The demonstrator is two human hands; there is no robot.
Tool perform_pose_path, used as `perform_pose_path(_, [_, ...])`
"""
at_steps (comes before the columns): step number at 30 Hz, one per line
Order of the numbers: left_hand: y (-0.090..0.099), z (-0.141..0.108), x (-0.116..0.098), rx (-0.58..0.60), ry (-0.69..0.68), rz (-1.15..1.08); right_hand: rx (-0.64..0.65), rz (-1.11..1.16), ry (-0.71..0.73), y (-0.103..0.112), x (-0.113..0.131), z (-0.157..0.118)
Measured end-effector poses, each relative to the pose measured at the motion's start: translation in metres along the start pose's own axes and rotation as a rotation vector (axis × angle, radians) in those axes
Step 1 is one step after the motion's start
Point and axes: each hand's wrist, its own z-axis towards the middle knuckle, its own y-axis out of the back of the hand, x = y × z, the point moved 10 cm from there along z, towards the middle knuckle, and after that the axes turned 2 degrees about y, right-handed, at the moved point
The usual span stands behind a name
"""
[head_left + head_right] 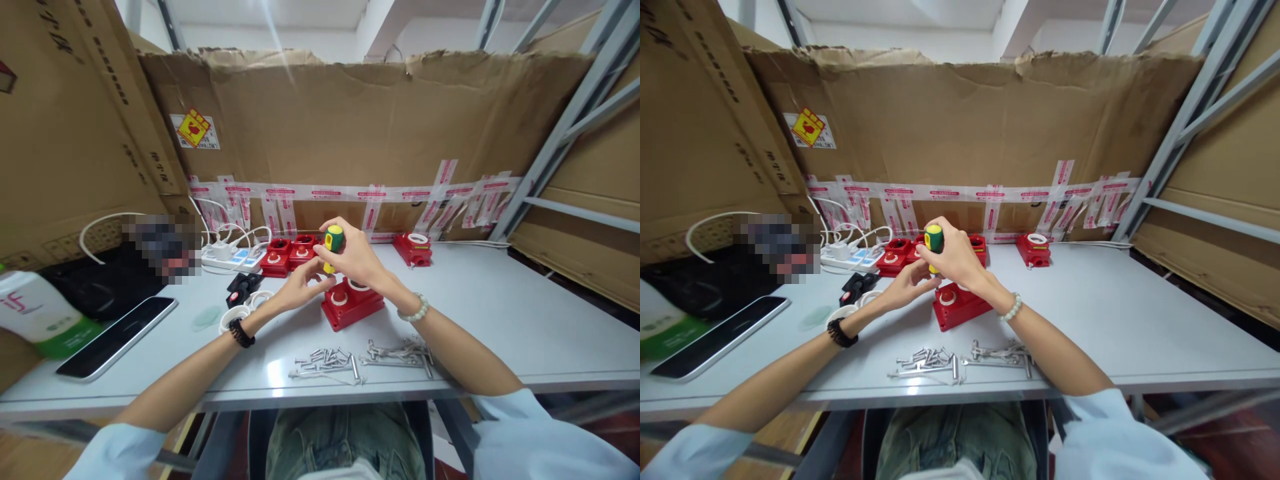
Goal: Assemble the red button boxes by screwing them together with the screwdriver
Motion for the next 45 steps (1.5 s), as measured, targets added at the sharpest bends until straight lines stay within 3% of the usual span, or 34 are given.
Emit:
perform_pose_path(2, [-0.003, -0.001, 0.001, 0.047, 0.028, -0.002, -0.008, 0.002, -0.006, 0.000, -0.001, 0.000])
perform_pose_path(7, [0.014, 0.002, 0.004, -0.142, 0.015, 0.070, 0.002, -0.008, 0.004, -0.001, -0.003, 0.001])
perform_pose_path(12, [0.001, 0.000, 0.002, 0.019, 0.001, 0.160, 0.001, -0.031, 0.018, -0.001, -0.002, 0.002])
perform_pose_path(18, [0.009, -0.001, -0.007, -0.067, 0.021, 0.300, 0.000, -0.061, -0.003, 0.000, -0.006, 0.002])
perform_pose_path(22, [-0.001, -0.004, -0.008, 0.088, 0.015, 0.418, -0.009, -0.067, 0.019, 0.001, -0.005, 0.002])
perform_pose_path(26, [-0.003, -0.007, -0.011, 0.150, -0.053, 0.454, -0.033, -0.074, 0.022, 0.003, -0.006, 0.003])
perform_pose_path(30, [0.002, -0.004, -0.017, 0.082, -0.102, 0.478, -0.101, -0.047, 0.050, 0.014, 0.002, 0.003])
perform_pose_path(34, [0.018, -0.007, -0.030, -0.024, -0.043, 0.451, -0.221, -0.010, 0.086, 0.039, 0.018, 0.001])
perform_pose_path(36, [0.009, -0.015, -0.033, 0.117, 0.025, 0.413, -0.285, -0.011, 0.096, 0.053, 0.027, -0.003])
perform_pose_path(40, [-0.032, -0.050, -0.026, 0.579, 0.191, 0.371, -0.344, -0.047, 0.114, 0.069, 0.038, -0.013])
perform_pose_path(42, [-0.041, -0.063, -0.019, 0.670, 0.261, 0.390, -0.339, -0.079, 0.115, 0.071, 0.038, -0.017])
perform_pose_path(45, [-0.048, -0.069, -0.014, 0.712, 0.293, 0.428, -0.337, -0.102, 0.100, 0.072, 0.032, -0.023])
